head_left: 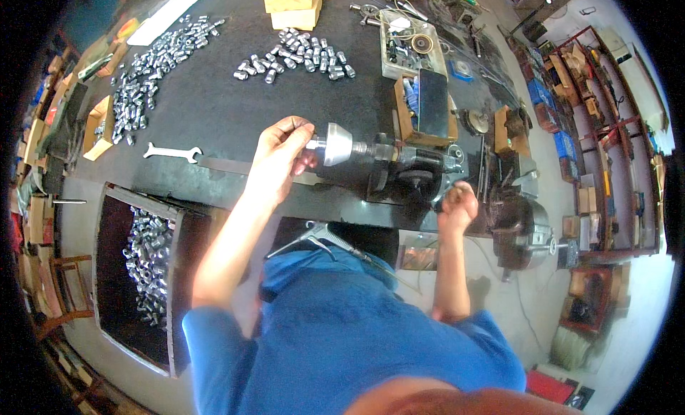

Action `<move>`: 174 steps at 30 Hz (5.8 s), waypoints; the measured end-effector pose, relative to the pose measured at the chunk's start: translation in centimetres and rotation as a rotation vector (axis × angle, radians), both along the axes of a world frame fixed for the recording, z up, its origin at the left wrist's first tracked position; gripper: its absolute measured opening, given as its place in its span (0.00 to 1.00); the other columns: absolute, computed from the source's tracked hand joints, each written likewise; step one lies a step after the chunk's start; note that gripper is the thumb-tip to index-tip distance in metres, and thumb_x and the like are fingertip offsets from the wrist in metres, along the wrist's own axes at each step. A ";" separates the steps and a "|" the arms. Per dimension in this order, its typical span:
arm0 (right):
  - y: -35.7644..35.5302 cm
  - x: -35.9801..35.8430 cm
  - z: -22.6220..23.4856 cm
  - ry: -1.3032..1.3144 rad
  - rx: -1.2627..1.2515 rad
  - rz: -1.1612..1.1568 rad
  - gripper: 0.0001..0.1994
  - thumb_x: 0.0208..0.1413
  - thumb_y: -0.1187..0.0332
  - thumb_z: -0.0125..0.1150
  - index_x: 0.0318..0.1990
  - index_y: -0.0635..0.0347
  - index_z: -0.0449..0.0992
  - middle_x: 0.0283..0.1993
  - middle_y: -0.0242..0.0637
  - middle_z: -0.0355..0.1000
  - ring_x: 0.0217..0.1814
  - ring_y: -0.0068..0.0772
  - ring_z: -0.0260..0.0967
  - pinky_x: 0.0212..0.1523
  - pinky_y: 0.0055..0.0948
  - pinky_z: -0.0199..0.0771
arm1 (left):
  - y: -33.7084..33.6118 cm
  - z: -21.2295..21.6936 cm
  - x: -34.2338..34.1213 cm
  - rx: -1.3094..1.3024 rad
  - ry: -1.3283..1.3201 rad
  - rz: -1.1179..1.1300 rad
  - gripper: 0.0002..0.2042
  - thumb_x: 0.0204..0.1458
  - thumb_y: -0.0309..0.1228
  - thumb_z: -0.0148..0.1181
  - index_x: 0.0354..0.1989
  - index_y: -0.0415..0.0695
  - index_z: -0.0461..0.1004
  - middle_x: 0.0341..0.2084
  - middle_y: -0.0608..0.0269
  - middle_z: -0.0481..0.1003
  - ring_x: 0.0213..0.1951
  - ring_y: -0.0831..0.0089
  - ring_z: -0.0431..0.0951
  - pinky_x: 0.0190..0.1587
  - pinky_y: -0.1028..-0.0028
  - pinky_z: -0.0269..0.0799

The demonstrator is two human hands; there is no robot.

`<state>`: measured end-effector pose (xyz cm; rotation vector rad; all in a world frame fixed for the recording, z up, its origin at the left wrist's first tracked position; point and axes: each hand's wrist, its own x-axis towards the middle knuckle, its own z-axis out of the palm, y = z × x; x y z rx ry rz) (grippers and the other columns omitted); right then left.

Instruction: The person repeatedly picks up small metal parts from a pile on a workbench, places them into a bench-mounted machine, and operates a lever to process them. After processing, the person removes the parts and places them into a collection bin below the workbench. The cycle of picking, processing, and binning continues throughout the video.

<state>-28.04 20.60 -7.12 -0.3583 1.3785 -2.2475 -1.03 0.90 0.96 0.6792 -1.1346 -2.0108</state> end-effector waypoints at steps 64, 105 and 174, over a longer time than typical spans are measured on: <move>-3.5 14.6 6.1 1.290 -0.032 0.748 0.16 0.20 0.70 0.57 0.26 0.63 0.72 0.51 0.50 0.58 0.53 0.54 0.55 0.49 0.44 0.61 | 10.7 -3.3 3.4 0.122 0.081 -0.071 0.20 0.47 0.23 0.53 0.49 0.28 0.60 0.41 0.46 0.69 0.44 0.61 0.71 0.50 0.66 0.64; -3.5 14.0 2.6 1.066 -0.111 0.909 0.20 0.42 0.52 0.55 0.34 0.63 0.73 0.44 0.45 0.68 0.37 0.41 0.68 0.37 0.33 0.68 | 1.9 2.4 13.7 -0.843 -1.096 0.855 0.10 0.45 0.23 0.52 0.36 0.38 0.73 0.24 0.55 0.76 0.25 0.76 0.75 0.29 0.76 0.69; -4.3 -2.1 8.7 -0.138 -0.365 0.168 0.09 0.48 0.70 0.41 0.30 0.65 0.67 0.16 0.26 0.49 0.13 0.15 0.39 0.09 0.15 0.37 | -0.3 -0.5 0.6 -0.407 -0.105 -0.021 0.05 0.50 0.25 0.53 0.33 0.38 0.68 0.23 0.66 0.71 0.24 0.83 0.70 0.25 0.84 0.66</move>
